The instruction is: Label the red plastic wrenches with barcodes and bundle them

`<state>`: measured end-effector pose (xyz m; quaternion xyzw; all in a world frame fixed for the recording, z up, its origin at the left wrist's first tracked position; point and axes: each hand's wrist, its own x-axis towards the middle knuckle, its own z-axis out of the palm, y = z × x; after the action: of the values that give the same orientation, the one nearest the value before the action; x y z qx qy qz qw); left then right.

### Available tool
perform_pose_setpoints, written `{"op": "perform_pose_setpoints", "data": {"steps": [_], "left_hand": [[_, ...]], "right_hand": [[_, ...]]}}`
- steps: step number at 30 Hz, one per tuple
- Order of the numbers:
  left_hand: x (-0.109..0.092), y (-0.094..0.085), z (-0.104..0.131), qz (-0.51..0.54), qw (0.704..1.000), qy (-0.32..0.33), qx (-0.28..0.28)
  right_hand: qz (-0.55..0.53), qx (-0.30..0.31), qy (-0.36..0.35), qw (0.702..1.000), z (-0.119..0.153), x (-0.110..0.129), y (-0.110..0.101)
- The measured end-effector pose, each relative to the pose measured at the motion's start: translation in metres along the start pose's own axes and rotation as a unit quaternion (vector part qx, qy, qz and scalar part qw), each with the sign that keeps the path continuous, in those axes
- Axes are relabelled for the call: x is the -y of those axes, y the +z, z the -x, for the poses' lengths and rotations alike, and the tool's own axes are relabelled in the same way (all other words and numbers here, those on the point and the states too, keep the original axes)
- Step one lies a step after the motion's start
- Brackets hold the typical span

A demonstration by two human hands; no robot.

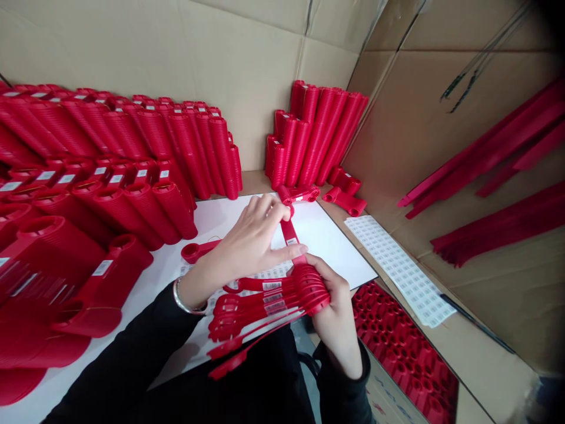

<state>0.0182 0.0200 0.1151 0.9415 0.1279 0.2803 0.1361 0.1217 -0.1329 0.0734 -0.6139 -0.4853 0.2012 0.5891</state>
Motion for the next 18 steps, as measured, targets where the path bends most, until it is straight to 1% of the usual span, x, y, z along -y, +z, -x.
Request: {"op": "perform_pose_setpoints", "data": {"steps": [3,6,10,12,14,16,18], "left_hand": [[0.0,-0.001,0.001,0.022,1.0,-0.011,-0.005],[-0.002,0.002,0.002,0.04,0.999,-0.011,-0.011],[0.005,0.008,0.0,0.081,0.996,-0.022,-0.041],[0.008,0.007,-0.002,0.108,0.993,-0.039,-0.041],[0.007,0.004,-0.001,0.124,0.991,-0.047,-0.034],[0.002,0.001,0.0,0.109,0.993,-0.039,-0.031],[-0.006,-0.001,0.002,0.061,0.997,-0.029,-0.029]], "right_hand": [[0.003,0.007,-0.005,1.0,0.002,0.002,0.002],[0.011,0.004,-0.013,1.0,0.003,0.005,0.002],[-0.009,0.032,-0.017,0.999,0.007,0.01,0.001],[-0.02,0.027,-0.014,0.999,0.008,0.011,0.001],[-0.021,0.011,-0.011,1.0,0.009,0.011,0.002],[-0.01,0.0,-0.015,1.0,0.009,0.011,0.003],[0.007,-0.006,-0.019,1.0,0.008,0.01,0.002]]}}
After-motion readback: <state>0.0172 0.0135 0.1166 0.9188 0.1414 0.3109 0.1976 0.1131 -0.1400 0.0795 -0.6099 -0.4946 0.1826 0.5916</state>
